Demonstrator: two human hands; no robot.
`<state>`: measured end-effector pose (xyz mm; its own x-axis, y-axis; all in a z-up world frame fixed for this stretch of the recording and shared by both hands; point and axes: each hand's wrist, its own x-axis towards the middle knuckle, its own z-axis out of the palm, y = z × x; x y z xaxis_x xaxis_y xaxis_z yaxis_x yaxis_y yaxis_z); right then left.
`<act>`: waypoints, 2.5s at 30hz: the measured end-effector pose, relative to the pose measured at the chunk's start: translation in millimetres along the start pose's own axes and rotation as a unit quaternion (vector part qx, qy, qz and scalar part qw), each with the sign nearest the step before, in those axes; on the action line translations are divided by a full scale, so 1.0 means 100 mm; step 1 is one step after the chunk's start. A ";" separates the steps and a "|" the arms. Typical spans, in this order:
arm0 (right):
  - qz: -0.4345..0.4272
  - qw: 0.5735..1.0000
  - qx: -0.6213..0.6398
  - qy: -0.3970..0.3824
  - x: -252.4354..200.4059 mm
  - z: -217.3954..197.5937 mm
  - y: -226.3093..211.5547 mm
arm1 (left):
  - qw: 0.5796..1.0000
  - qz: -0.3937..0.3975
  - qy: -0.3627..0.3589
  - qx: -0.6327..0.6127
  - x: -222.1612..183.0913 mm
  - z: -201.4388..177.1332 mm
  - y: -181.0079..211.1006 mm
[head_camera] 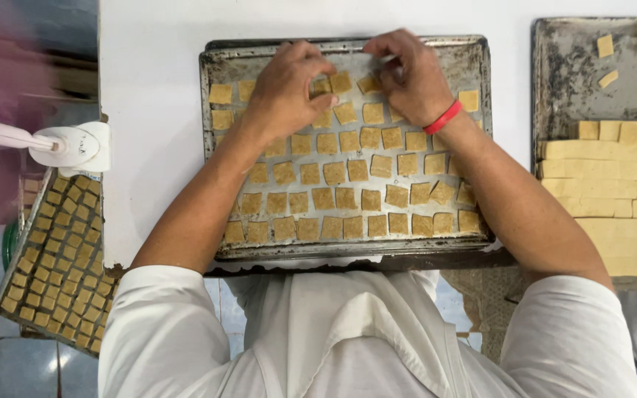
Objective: The person picks up small squares of dough from one metal tray and places them into rows on another metal tray by hand.
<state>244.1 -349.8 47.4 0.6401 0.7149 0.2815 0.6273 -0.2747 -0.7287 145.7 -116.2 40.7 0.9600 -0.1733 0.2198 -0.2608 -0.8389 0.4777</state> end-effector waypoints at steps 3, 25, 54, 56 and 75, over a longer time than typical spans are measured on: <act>0.076 0.986 -0.143 -0.032 -0.06 -0.04 -0.07 | 0.998 -0.049 -0.019 0.026 0.04 -0.04 0.08; -0.104 0.969 -0.226 -0.011 -0.05 0.12 -0.21 | 0.989 -0.126 0.047 0.064 -0.50 -0.58 -0.48; 0.236 0.892 -0.370 -0.106 -2.23 -2.55 1.21 | 0.941 -0.170 0.281 -0.085 -1.39 -0.23 -1.38; 0.224 0.885 -0.400 -0.087 -2.31 -2.59 1.19 | 0.943 -0.165 0.277 -0.077 -1.39 -0.23 -1.37; 0.151 0.985 0.071 0.049 -1.16 -1.55 0.48 | 0.938 -0.175 0.294 -0.058 -1.27 -0.26 -1.27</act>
<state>269.0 -545.1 76.2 0.8318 0.5474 0.0921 0.3378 -0.3675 -0.8665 54.7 26.0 -25.8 0.7762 0.4450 0.4466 0.0178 -0.7236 0.6900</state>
